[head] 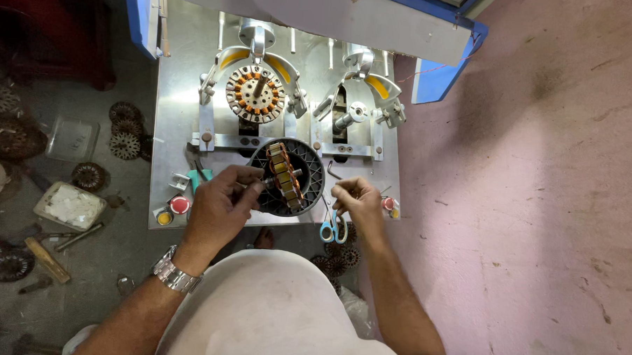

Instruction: The person inserts small white insulating sheets into the slots of a motor stator by hand and uses a screwdriver and scissors to adjust the copper wires.

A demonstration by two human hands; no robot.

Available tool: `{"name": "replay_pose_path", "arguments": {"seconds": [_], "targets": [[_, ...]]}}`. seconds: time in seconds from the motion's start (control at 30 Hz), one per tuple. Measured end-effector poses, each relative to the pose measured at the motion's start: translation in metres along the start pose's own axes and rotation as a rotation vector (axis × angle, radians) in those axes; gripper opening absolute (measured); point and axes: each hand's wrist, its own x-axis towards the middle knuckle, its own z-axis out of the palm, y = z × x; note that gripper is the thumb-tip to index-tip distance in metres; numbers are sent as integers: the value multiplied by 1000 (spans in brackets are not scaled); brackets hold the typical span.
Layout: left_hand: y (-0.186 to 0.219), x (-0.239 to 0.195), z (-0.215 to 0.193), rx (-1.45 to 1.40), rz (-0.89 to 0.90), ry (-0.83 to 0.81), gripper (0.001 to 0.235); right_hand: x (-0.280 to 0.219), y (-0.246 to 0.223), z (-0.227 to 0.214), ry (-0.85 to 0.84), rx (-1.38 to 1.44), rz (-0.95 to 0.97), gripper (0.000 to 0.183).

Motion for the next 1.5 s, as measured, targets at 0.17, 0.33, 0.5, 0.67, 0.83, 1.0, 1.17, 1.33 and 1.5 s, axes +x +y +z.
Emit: {"name": "replay_pose_path", "arguments": {"seconds": [0.17,0.33,0.5,0.67,0.83,1.0,1.17,1.33,1.5], "targets": [[2,4,-4,-19,369,22,56,7,76,25,-13,-476,-11,35],[6,14,-3,196,690,-45,103,6,103,52,126,-840,-181,35],[13,27,6,328,615,-108,132,18,106,57,84,-891,-112,24],[12,32,12,301,500,-120,128,16,92,47,87,-585,29,34],[10,22,25,271,565,-32,122,-8,49,22,121,-404,66,32],[4,17,33,355,607,66,117,-44,-1,20,236,140,-139,32],[-3,21,25,207,718,-4,110,-80,-36,36,124,378,-456,19],[-9,23,4,112,696,-171,85,-92,-54,62,92,254,-710,28],[-9,24,4,79,694,-176,77,-89,-62,75,196,44,-830,34]]}}
